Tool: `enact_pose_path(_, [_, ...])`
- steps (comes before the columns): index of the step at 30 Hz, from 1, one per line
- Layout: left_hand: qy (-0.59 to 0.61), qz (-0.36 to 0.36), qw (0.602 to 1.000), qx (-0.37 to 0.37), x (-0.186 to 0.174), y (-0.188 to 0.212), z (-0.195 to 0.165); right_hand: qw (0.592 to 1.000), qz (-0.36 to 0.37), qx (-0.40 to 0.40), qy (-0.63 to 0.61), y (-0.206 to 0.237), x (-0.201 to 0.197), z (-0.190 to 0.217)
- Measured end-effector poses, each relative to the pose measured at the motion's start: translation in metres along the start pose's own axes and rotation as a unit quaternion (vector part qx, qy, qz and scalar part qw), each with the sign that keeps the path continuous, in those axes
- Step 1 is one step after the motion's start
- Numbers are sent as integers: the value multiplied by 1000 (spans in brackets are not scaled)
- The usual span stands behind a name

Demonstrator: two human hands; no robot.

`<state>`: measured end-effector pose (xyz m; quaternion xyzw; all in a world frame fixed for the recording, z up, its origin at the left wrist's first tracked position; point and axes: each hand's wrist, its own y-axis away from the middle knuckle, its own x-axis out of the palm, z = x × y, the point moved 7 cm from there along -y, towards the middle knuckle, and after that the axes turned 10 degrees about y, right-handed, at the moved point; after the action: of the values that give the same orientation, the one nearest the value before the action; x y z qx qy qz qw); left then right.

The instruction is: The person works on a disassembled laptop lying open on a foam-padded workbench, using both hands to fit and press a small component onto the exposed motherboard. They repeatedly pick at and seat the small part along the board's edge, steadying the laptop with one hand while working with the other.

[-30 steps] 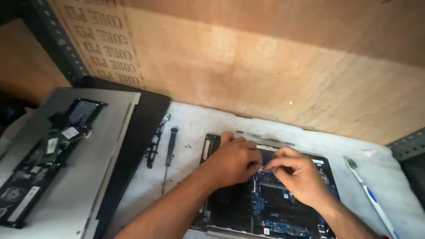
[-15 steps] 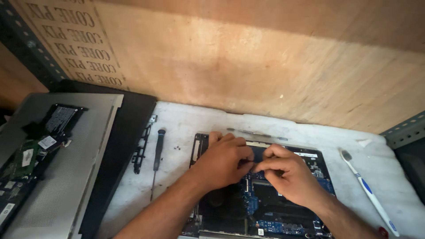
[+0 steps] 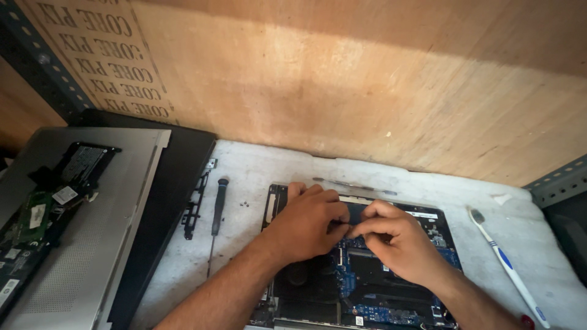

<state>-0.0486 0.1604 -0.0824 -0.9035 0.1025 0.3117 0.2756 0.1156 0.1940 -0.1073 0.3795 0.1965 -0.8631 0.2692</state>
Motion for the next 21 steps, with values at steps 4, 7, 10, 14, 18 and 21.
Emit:
enact_pose_path(4, [7,-5,1000,2,0,0,-1,1000,3,-11,10,1,0,2])
enact_pose_path(7, [9,-2,1000,-2,0,0,-1,999,4,-41,-3,3,-1,6])
enact_pose_path(10, [14,-8,1000,4,-2,0,-1,999,-10,2,-47,1,-2,0])
enact_pose_path(14, [8,7,1000,-14,1,-1,1,999,-26,-34,-18,-1,-7,5])
enact_pose_path(18, [13,-12,1000,9,-2,0,-2,999,-31,-30,14,1,-6,6])
enact_pose_path(21, [7,-18,1000,7,-1,1,-1,999,-25,-17,22,1,-4,5])
